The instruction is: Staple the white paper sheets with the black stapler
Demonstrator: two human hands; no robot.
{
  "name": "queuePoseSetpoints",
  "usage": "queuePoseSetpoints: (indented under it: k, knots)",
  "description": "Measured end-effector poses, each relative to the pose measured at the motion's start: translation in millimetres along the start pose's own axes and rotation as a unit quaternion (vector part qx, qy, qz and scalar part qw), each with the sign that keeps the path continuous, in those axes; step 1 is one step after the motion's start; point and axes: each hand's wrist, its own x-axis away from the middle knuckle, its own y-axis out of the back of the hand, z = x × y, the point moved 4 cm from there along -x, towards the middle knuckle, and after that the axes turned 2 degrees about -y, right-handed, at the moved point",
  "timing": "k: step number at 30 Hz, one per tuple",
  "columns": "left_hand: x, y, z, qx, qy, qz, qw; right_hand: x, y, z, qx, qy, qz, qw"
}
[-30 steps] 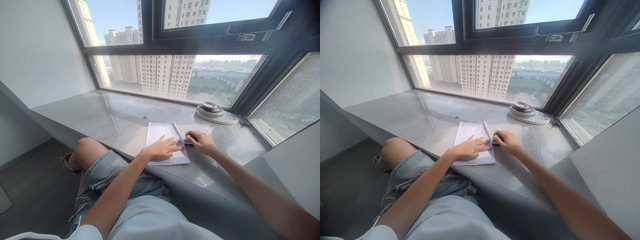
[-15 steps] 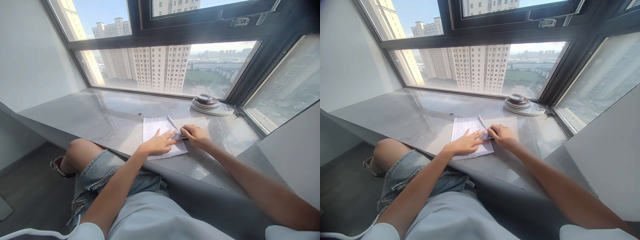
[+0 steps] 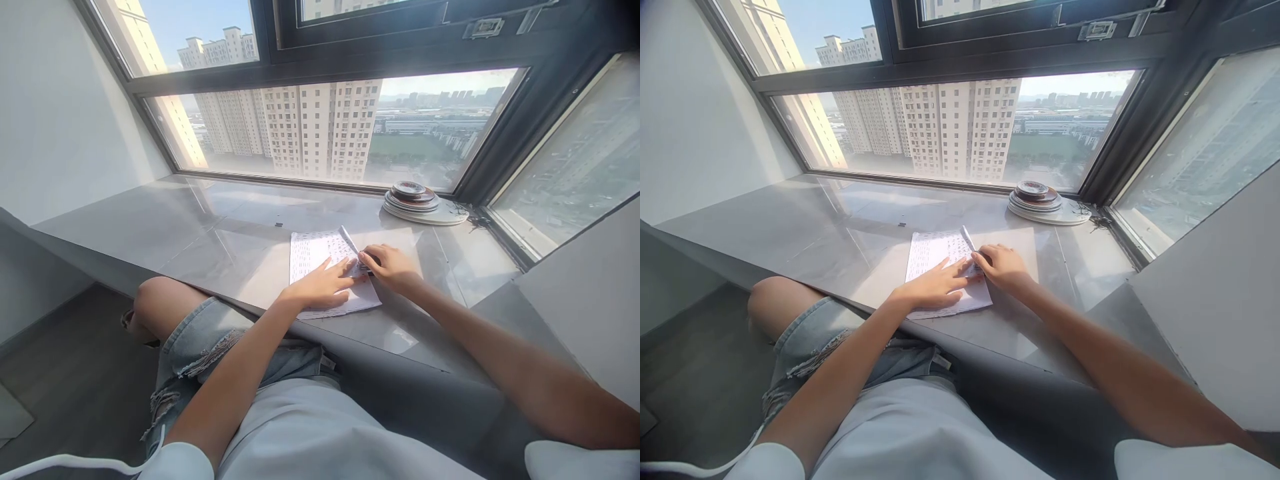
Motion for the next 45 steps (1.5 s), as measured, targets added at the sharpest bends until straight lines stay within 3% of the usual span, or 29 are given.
queuePoseSetpoints:
  k: [45]
  knots:
    - [-5,5.8,-9,-0.032,0.002,0.019,0.999,2,-6,5,0.090,0.007,-0.009,0.996]
